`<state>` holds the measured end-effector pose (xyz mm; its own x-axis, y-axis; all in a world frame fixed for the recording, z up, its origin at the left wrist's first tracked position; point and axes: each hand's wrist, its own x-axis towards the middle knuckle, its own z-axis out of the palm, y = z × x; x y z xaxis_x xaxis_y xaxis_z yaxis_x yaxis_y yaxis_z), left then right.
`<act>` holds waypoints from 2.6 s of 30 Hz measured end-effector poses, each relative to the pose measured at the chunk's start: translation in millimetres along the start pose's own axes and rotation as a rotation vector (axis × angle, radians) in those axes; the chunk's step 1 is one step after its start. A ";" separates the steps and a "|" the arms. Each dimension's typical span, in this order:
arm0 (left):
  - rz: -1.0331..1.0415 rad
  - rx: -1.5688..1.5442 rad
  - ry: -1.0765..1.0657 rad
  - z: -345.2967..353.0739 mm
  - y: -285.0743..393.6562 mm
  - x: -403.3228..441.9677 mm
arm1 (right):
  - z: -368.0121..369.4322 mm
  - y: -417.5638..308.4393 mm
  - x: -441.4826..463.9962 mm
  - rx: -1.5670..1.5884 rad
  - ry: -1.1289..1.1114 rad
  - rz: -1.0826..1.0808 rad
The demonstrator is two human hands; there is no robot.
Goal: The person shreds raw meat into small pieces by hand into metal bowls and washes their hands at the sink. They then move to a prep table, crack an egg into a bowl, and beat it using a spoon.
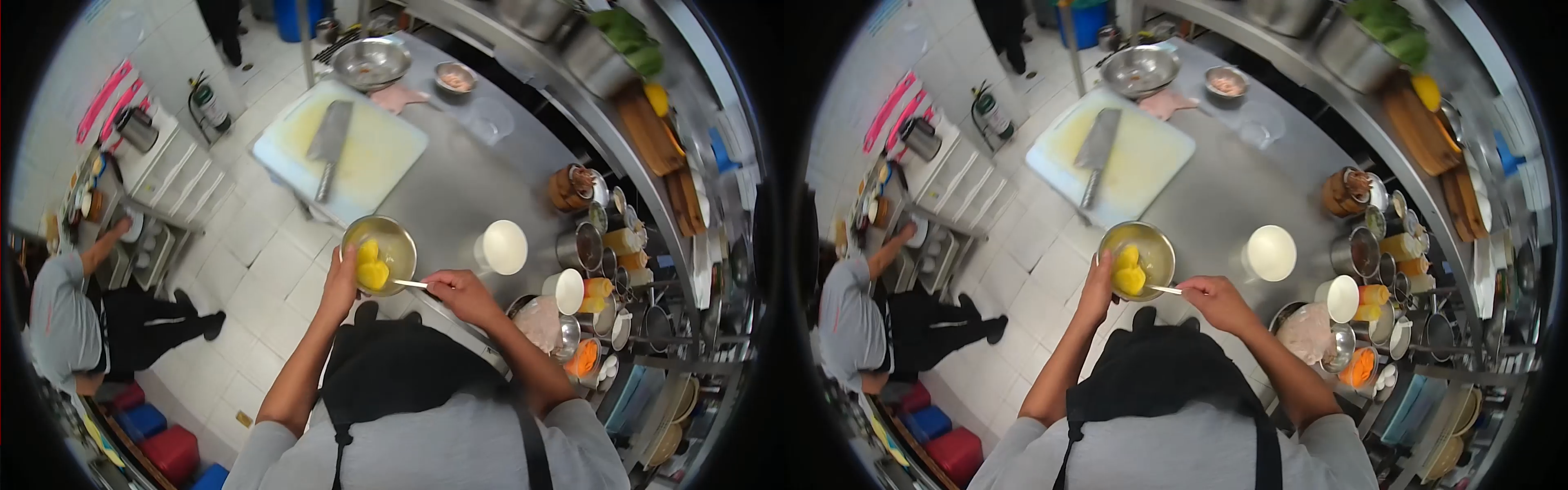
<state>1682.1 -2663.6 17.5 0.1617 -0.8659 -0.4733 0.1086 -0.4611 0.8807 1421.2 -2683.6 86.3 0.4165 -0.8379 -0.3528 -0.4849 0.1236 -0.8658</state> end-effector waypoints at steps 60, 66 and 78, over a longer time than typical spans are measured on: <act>0.162 0.389 -0.321 164.8 155.6 458.4 | -151.2 -61.0 271.0 -0.891 0.818 0.063; 0.633 0.601 0.055 144.5 163.2 418.4 | -154.0 -43.0 284.8 -0.806 0.781 0.159; -0.510 -0.594 -0.952 198.6 93.4 402.4 | -100.1 -45.0 238.8 -0.613 0.647 0.134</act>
<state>1562.5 -3093.6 -86.9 -0.7817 -0.5236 -0.3388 0.4193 -0.8434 0.3359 1465.5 -2942.5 76.4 -0.0975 -0.9952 -0.0078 -0.9003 0.0916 -0.4256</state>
